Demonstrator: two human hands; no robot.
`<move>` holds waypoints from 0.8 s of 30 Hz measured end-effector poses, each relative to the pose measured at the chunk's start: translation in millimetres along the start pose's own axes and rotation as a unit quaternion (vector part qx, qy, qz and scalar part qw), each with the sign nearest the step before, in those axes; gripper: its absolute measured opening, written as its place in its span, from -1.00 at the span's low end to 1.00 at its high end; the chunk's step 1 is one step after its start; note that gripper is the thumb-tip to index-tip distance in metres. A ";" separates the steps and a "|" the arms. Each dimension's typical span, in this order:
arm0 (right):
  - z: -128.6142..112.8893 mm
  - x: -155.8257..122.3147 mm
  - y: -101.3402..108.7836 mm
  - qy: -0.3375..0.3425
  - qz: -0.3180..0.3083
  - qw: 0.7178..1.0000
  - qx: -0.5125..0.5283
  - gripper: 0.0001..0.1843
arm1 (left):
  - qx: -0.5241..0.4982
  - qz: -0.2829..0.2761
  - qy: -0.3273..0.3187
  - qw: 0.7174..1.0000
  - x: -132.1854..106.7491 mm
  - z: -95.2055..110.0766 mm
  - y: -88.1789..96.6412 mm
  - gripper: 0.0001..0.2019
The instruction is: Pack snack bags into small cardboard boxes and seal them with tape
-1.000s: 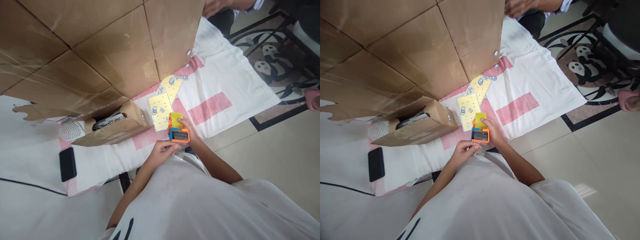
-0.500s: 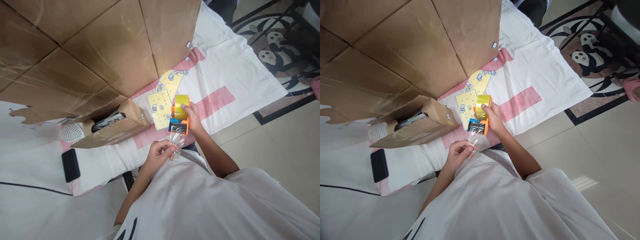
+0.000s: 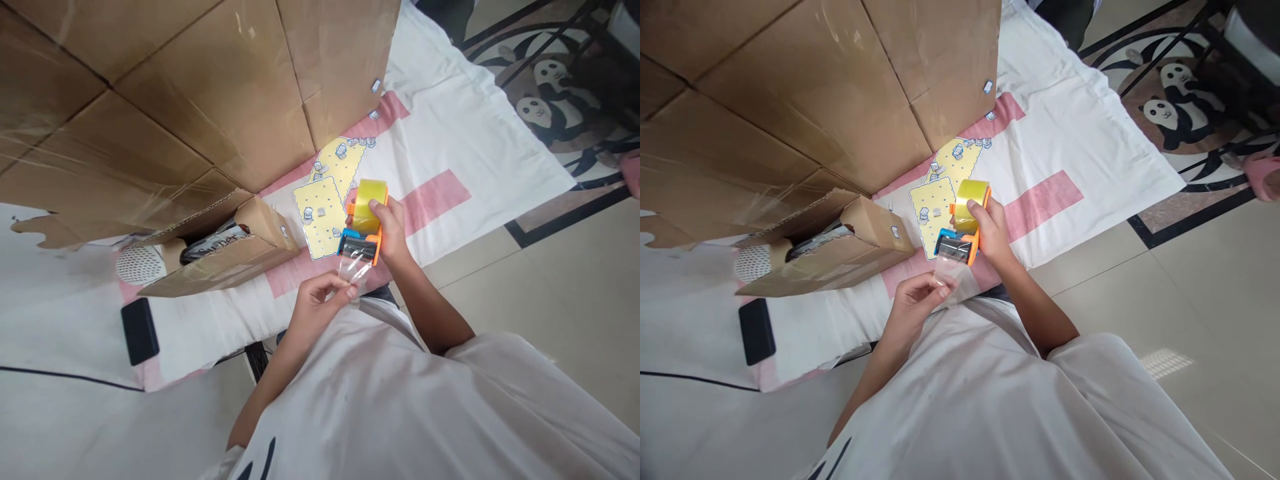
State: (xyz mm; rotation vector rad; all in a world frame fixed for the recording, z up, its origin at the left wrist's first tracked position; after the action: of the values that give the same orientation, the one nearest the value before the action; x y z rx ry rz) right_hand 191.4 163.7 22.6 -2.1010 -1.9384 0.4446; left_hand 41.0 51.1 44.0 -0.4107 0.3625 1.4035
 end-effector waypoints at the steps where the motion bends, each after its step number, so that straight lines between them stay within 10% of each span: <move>1: -0.4 0.4 1.2 0.002 0.002 1.000 -0.005 -0.55 | -0.017 -0.013 0.021 1.000 -0.5 -2.2 -2.0 -0.69; 17: -11.6 1.0 0.6 0.055 0.009 0.998 -0.031 -0.66 | -0.063 -0.025 0.105 0.992 -4.9 -13.1 2.1 -0.37; 24: -9.5 1.8 -0.2 0.062 0.010 0.998 -0.018 -0.66 | -0.061 -0.039 0.078 0.994 -5.9 -6.7 1.6 -0.63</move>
State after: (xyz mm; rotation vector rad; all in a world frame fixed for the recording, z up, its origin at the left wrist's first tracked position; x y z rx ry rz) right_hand 195.1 165.8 31.3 -2.1169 -1.8711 0.2790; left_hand 38.7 42.9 40.9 -0.6297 0.3851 1.3253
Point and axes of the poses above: each hand's wrist, its own x-axis towards the middle knuckle, its own y-axis out of the back of the hand, z = x × y, the point moved 6 cm from there along x, towards the middle knuckle, and after that the axes turned 10 degrees about y, right-handed, at the moved point
